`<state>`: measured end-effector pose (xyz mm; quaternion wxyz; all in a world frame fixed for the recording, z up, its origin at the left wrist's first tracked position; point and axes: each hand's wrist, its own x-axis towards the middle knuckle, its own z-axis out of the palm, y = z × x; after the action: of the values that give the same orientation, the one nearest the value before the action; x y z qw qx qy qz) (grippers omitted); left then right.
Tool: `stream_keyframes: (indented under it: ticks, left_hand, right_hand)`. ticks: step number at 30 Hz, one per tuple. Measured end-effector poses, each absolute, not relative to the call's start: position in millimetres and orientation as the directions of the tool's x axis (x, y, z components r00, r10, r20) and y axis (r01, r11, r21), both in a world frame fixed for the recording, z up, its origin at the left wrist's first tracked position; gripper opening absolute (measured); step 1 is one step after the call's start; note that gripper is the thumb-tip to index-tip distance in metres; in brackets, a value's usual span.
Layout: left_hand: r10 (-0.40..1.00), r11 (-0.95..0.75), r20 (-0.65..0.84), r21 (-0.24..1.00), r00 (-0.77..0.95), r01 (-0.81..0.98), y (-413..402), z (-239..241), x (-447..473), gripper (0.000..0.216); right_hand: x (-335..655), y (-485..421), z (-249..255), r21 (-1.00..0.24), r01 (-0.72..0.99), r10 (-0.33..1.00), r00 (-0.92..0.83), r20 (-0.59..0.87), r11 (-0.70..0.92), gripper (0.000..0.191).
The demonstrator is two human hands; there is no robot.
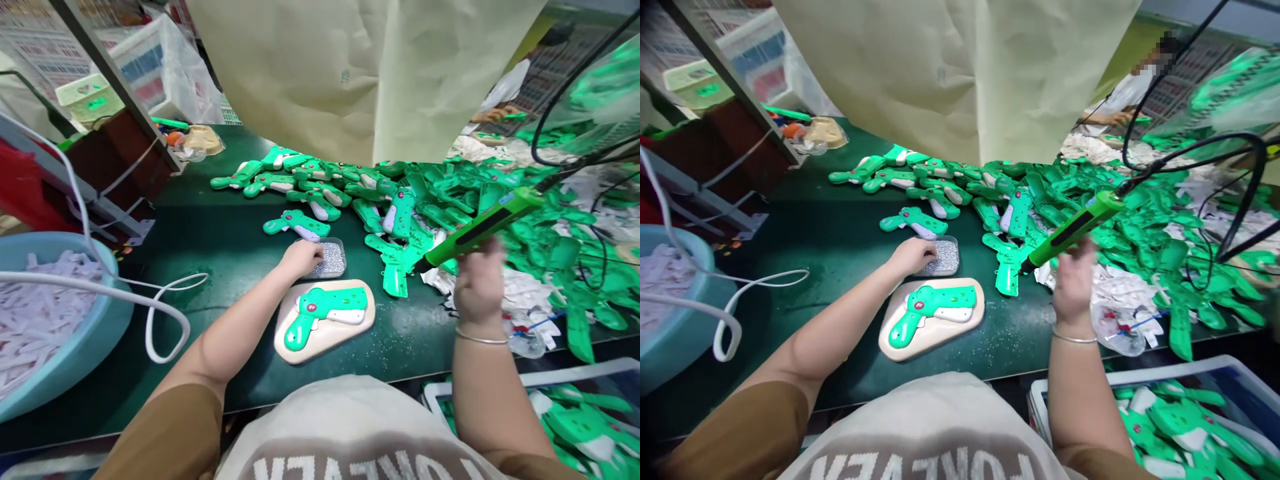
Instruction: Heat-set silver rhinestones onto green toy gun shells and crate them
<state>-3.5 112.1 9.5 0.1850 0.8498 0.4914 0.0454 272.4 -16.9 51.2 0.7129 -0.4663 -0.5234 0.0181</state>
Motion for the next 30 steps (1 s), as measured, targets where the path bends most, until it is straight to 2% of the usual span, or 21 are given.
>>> stream_keyframes:
  ticks: [1,2,5,10,12,16,20,22,25,28,30]
  left_hand:
    - [0.855,-0.450,-0.095,0.353,0.509,0.821,112,10,-5,0.011]
    - [0.860,-0.448,-0.085,0.348,0.504,0.823,112,11,-6,0.012]
    - [0.879,-0.429,-0.053,0.348,0.475,0.833,112,13,-6,0.016]
    - [0.902,-0.400,0.002,0.385,0.432,0.832,106,19,-9,0.021]
    - [0.902,-0.400,0.028,0.426,0.430,0.811,96,22,-15,0.020]
    - [0.917,-0.364,0.119,0.642,0.382,0.675,54,27,-43,0.016]
    - [0.958,-0.235,0.090,0.792,0.272,0.563,-5,21,-77,0.019]
    - [0.964,-0.213,0.088,0.821,0.251,0.529,-31,14,-88,0.018]
    - [0.939,-0.298,0.164,0.827,0.304,0.477,-57,2,-93,0.017]
    - [0.917,-0.372,0.243,0.807,0.315,0.458,-65,-5,-90,0.016]
    - [0.913,-0.376,0.236,0.805,0.334,0.460,-62,-6,-89,0.015]
  right_hand:
    - [274,-13,50,-0.749,0.409,0.643,0.387,0.660,0.522,0.036]
    - [271,-10,48,-0.791,0.359,0.718,0.343,0.606,0.496,0.039]
    - [239,-4,45,-0.853,0.179,0.798,0.300,0.522,0.491,0.044]
    - [184,-3,43,-0.840,-0.009,0.811,0.270,0.520,0.542,0.062]
    - [178,2,39,-0.821,-0.012,0.787,0.292,0.543,0.571,0.059]
    - [181,13,32,-0.837,0.035,0.785,0.329,0.525,0.546,0.054]
    - [183,17,25,-0.829,0.012,0.793,0.285,0.539,0.559,0.050]
    - [183,15,19,-0.828,-0.006,0.803,0.247,0.543,0.561,0.046]
    - [182,14,6,-0.834,-0.029,0.821,0.197,0.536,0.551,0.043]
    - [184,17,-3,-0.808,-0.111,0.814,0.148,0.562,0.578,0.040]
    - [186,19,0,-0.790,-0.168,0.807,0.122,0.577,0.590,0.037]
